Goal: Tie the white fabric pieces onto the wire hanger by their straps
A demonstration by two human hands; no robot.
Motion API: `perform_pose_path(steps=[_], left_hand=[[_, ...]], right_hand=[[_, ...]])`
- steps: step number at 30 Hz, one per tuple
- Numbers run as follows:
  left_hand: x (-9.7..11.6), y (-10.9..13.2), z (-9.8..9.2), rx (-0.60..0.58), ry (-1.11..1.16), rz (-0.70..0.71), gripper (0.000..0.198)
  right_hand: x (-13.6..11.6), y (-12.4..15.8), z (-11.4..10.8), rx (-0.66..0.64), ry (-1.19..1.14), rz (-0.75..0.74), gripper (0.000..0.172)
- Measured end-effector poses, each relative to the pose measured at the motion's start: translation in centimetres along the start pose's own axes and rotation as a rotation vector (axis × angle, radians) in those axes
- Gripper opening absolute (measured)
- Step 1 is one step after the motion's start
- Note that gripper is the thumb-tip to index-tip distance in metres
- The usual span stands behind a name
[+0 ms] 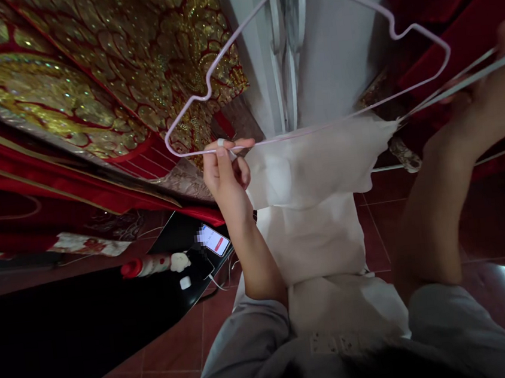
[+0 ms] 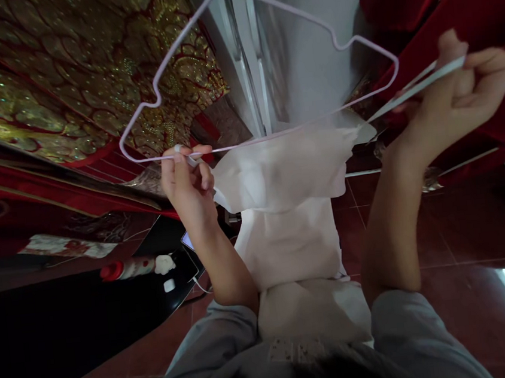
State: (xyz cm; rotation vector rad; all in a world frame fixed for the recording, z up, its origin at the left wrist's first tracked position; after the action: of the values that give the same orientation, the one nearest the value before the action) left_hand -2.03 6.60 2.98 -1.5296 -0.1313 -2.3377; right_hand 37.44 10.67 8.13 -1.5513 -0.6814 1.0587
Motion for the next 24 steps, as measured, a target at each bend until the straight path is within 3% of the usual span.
perform_pose_path(steps=[1,3,4,8,10,13,16,18,21,24], left_hand=[[-0.1,0.0,0.0,0.005,-0.012,-0.007,0.026],[-0.3,0.2,0.2,0.004,-0.02,-0.014,0.024],[-0.3,0.3,0.4,-0.002,-0.021,-0.017,0.023],[-0.8,0.9,1.1,-0.01,-0.04,-0.014,0.024],[-1.2,0.9,0.4,0.026,-0.051,0.013,0.022],[-1.3,0.5,-3.2,0.183,-0.106,0.161,0.015],[0.1,0.3,-8.2,0.382,-0.122,0.425,0.022],[1.2,-0.5,-9.8,0.366,-0.094,0.493,0.027],[4.0,-2.0,-8.7,0.232,-0.159,0.471,0.024],[6.7,-3.2,-3.6,-0.059,-0.312,0.364,0.03]], right_hand=[[-2.0,1.0,-2.4,0.339,0.054,-0.096,0.013],[-4.7,2.8,-1.9,0.506,0.131,-0.067,0.018],[-6.0,3.0,-0.5,0.46,0.142,-0.058,0.015],[-9.1,2.5,7.7,-0.16,0.083,0.005,0.016],[-9.4,3.0,9.8,-0.373,0.066,0.041,0.023],[-9.2,3.2,9.6,-0.386,0.075,0.072,0.033],[-9.0,3.3,9.1,-0.368,0.062,0.078,0.036],[-9.0,3.4,9.1,-0.383,0.045,0.075,0.036],[-9.0,3.5,9.3,-0.388,0.027,0.072,0.032],[-9.1,3.5,9.1,-0.356,0.007,0.077,0.026]])
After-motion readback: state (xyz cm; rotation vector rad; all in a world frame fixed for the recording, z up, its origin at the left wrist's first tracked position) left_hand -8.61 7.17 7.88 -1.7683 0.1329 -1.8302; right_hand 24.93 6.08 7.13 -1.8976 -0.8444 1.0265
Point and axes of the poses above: each hand's wrist, its own y-axis away from the middle knuckle, its own z-axis out of the palm, x = y × z, the point moved 9 cm from there along -y, towards the middle knuckle, and after that the axes turned 14 degrees about -z, right-handed, at the moved point
